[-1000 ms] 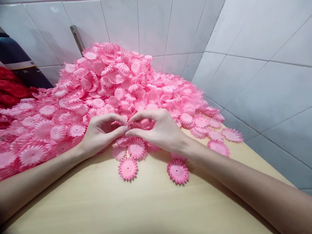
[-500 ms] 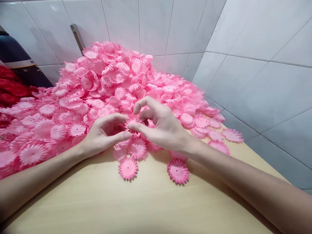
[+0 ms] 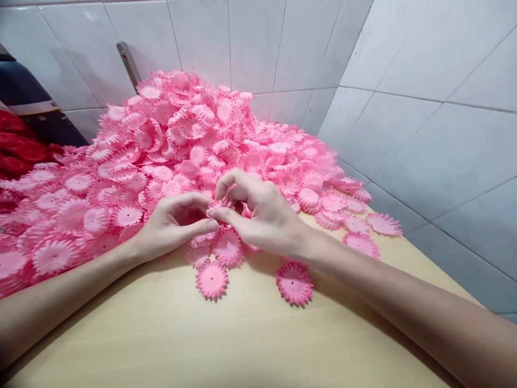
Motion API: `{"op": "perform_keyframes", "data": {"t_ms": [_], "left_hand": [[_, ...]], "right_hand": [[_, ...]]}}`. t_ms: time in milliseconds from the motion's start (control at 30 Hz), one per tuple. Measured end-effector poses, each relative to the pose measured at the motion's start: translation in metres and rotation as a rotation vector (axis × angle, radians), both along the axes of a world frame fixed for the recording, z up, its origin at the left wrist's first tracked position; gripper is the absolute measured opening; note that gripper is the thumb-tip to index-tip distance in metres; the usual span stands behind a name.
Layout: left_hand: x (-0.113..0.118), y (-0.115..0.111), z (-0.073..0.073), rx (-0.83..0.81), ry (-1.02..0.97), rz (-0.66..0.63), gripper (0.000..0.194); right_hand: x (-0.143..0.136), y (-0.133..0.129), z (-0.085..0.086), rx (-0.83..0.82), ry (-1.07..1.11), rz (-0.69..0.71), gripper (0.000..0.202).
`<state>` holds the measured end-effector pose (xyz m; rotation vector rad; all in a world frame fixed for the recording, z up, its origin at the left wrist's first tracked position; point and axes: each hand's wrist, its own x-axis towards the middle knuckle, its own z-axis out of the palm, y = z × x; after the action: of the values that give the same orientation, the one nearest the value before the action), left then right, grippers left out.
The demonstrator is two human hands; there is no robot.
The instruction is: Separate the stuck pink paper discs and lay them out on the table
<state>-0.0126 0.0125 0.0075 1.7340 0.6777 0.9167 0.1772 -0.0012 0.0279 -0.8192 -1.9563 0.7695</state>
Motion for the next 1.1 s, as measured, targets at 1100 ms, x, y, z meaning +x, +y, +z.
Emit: {"op": "perform_keyframes", "data": {"t_ms": [1100], "left_hand": [[-0.003, 0.002, 0.008, -0.043, 0.057, 0.039, 0.017]], "right_hand": [[0.005, -0.001, 0.002, -0.123, -0.02, 0.08, 0.016]]}}
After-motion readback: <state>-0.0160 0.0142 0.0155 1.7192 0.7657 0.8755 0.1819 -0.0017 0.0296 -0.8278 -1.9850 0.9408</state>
